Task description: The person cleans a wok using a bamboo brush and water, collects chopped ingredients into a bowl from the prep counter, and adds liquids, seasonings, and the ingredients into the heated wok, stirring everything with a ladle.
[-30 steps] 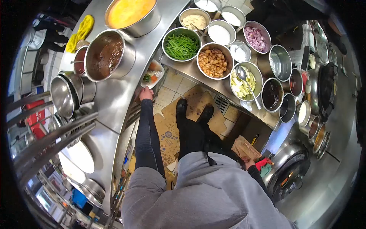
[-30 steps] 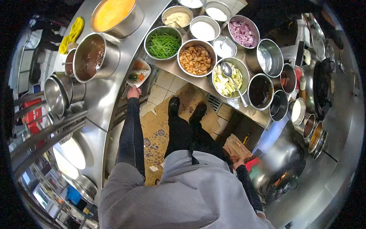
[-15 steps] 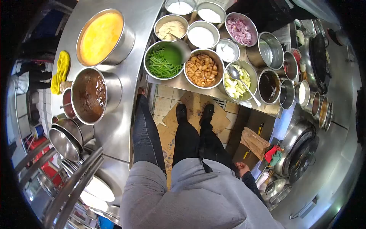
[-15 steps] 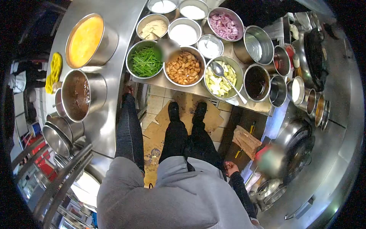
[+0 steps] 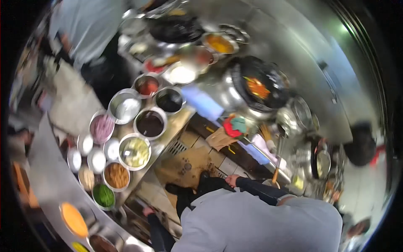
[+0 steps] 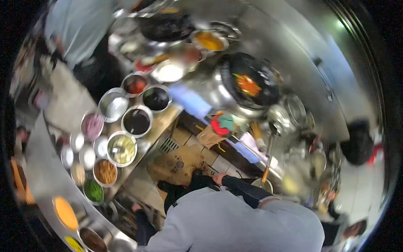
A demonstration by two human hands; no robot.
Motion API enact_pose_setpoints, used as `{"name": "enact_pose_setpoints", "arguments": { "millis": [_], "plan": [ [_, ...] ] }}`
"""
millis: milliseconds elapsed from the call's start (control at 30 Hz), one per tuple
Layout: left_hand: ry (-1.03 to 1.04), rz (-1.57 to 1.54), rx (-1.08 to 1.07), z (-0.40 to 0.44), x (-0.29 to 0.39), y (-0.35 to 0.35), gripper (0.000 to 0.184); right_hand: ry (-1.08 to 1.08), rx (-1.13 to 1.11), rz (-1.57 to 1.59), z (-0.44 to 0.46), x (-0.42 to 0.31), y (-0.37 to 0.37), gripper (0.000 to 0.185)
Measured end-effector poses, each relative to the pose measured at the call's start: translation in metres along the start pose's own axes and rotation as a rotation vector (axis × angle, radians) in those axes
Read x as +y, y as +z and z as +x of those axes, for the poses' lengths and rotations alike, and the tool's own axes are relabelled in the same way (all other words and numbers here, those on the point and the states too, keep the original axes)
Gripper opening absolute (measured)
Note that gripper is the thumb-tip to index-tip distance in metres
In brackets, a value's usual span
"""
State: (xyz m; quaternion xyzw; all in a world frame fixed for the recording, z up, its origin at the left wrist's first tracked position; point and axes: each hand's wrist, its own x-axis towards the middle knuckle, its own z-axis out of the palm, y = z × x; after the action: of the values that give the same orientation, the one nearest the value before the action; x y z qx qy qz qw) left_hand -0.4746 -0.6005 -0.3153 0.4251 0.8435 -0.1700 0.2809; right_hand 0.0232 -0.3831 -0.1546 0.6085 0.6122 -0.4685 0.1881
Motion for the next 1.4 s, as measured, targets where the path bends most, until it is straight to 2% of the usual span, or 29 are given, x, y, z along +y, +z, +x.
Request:
{"name": "enact_pose_setpoints", "arguments": {
  "millis": [67, 133, 200, 267, 333, 400, 433, 467, 500, 533, 567, 600, 667, 700, 767, 833, 867, 933, 967, 1000, 1067, 1133, 1167, 1200, 1233, 1267, 1333, 1367, 1400],
  "plan": [
    [0.074, -0.158, 0.099, 0.003, 0.046, 0.025, 0.017, -0.018, 0.054, 0.075, 0.002, -0.009, 0.007, 0.023],
    [-0.067, -1.500, -0.363, -0.003, 0.087, 0.008, 0.009, -0.059, 0.073, 0.125, 0.001, -0.010, 0.001, 0.023],
    [0.183, -1.164, -0.227, -0.014, 0.132, -0.017, 0.008, -0.148, 0.154, 0.231, 0.001, 0.003, 0.008, 0.022],
    [0.455, -0.682, -0.177, -0.052, 0.171, -0.106, 0.013, -0.201, 0.152, 0.272, 0.014, 0.031, 0.019, 0.023],
    [0.503, -0.599, -0.157, -0.033, 0.188, -0.121, 0.018, -0.337, 0.183, 0.066, 0.037, 0.070, 0.043, 0.025],
    [0.606, -0.231, -0.020, 0.025, 0.193, -0.105, 0.017, -0.268, 0.210, 0.013, 0.032, 0.096, 0.054, 0.024],
    [0.650, -0.047, 0.047, 0.037, 0.199, -0.105, 0.016, -0.287, 0.372, 0.084, 0.043, 0.124, 0.082, 0.024],
    [0.661, -0.027, 0.051, 0.028, 0.209, -0.124, 0.016, -0.302, 0.531, 0.153, 0.050, 0.146, 0.102, 0.023],
    [0.616, -0.193, -0.012, 0.016, 0.220, -0.148, 0.015, -0.298, 0.544, 0.172, 0.051, 0.165, 0.111, 0.023],
    [0.570, -0.357, -0.077, 0.002, 0.235, -0.169, 0.014, -0.270, 0.281, 0.142, 0.050, 0.182, 0.118, 0.023],
    [0.670, -0.282, 0.134, 0.001, 0.247, -0.171, 0.017, -0.238, 0.023, 0.115, 0.046, 0.188, 0.120, 0.024],
    [0.705, -0.258, 0.126, 0.009, 0.254, -0.170, 0.017, -0.220, 0.045, 0.146, 0.040, 0.191, 0.125, 0.024],
    [0.738, -0.257, -0.126, 0.046, 0.281, -0.160, 0.015, 0.169, 0.072, 0.964, -0.008, 0.186, 0.121, 0.027],
    [0.800, -0.283, -0.290, 0.012, 0.308, -0.196, 0.015, 0.375, 0.183, 1.395, -0.043, 0.176, 0.109, 0.028],
    [0.900, -0.159, -0.390, 0.004, 0.345, -0.217, 0.014, 0.300, 0.326, 1.605, -0.034, 0.227, 0.131, 0.025],
    [0.953, -0.060, -0.456, 0.014, 0.372, -0.225, 0.014, 0.219, 0.906, 2.293, -0.090, 0.195, 0.066, 0.036],
    [1.061, -0.062, -0.444, 0.018, 0.386, -0.228, 0.013, -0.320, 0.784, 2.522, -0.078, 0.212, 0.063, 0.042],
    [1.267, -0.081, -0.425, 0.033, 0.405, -0.234, 0.013, -0.103, 0.907, 2.337, -0.145, 0.154, -0.024, 0.045],
    [1.251, 0.113, -0.359, 0.037, 0.417, -0.240, 0.012, 0.055, 0.938, 2.055, -0.150, 0.141, -0.046, 0.047],
    [1.283, 0.144, -0.374, 0.040, 0.428, -0.243, 0.012, 0.209, 0.946, 1.773, -0.150, 0.132, -0.062, 0.049],
    [1.029, -0.112, -0.773, 0.046, 0.448, -0.243, 0.008, 0.415, 1.001, 0.968, -0.133, 0.133, -0.078, 0.050],
    [1.070, 0.042, -0.703, 0.042, 0.460, -0.241, 0.005, 0.552, 1.085, 0.612, -0.095, 0.147, -0.099, 0.047],
    [1.080, 0.066, -0.700, 0.044, 0.464, -0.233, 0.006, 0.586, 1.259, 0.737, -0.119, 0.112, -0.121, 0.035],
    [1.087, 0.100, -0.697, 0.045, 0.463, -0.230, 0.006, 0.540, 1.383, 0.610, -0.101, 0.119, -0.127, 0.036],
    [1.129, 0.255, -0.693, 0.042, 0.466, -0.231, 0.008, 0.376, 1.143, 1.266, -0.133, 0.086, -0.147, 0.036],
    [1.162, 0.321, -0.714, 0.039, 0.463, -0.230, 0.008, 0.129, 1.252, 1.387, -0.146, 0.061, -0.152, 0.034],
    [1.170, 0.250, -0.820, 0.048, 0.465, -0.216, 0.010, -0.124, 1.129, 1.850, -0.126, 0.049, -0.140, 0.031],
    [1.160, 0.169, -0.852, 0.046, 0.476, -0.218, 0.010, -0.316, 1.304, 2.128, -0.122, 0.021, -0.129, 0.020],
    [1.152, 0.107, -0.859, 0.045, 0.494, -0.219, 0.010, -0.535, 1.171, 2.260, -0.142, -0.003, -0.117, 0.014]
  ]
}}
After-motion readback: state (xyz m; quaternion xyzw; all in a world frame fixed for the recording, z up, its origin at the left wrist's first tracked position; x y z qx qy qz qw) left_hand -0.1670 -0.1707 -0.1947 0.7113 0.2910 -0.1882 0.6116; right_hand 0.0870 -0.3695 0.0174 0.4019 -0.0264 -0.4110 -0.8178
